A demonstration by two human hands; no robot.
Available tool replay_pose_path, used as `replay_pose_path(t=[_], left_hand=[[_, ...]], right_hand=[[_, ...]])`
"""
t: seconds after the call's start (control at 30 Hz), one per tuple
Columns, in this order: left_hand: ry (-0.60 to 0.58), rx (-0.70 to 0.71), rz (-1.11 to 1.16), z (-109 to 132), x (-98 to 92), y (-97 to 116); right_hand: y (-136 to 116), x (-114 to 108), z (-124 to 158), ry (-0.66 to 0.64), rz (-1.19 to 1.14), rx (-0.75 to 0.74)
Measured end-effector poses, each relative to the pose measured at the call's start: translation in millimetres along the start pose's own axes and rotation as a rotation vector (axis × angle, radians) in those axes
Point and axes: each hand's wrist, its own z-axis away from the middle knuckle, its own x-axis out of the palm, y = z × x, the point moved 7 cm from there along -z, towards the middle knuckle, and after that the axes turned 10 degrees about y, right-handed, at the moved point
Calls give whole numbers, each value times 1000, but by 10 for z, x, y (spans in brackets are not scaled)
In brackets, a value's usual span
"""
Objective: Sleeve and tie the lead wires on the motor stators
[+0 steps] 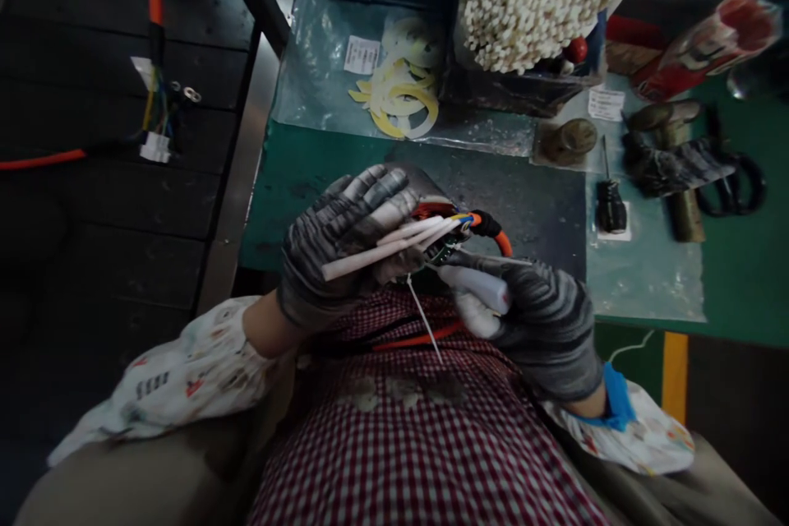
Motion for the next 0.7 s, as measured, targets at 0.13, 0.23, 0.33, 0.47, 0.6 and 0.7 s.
replay_pose_path(t=[0.13, 0.23, 0.33, 0.47, 0.6, 0.7], left_hand=[[-98, 16, -28, -291, 172, 102], [-135, 78, -78, -471, 275, 158], [-190, 35, -65, -593, 380, 120], [-207, -94, -20, -707, 494, 16], [-268, -202, -56, -821, 625, -85], [-300, -260, -20, -923, 707, -142]], right_hand=[[99, -76, -49, -8, 86, 5], [75, -86, -102, -1, 156, -49], [69, -134, -145, 43, 211, -47], [162, -187, -168, 63, 220, 10], [345, -198, -206, 122, 259, 87], [436, -143, -242, 132, 265, 125]])
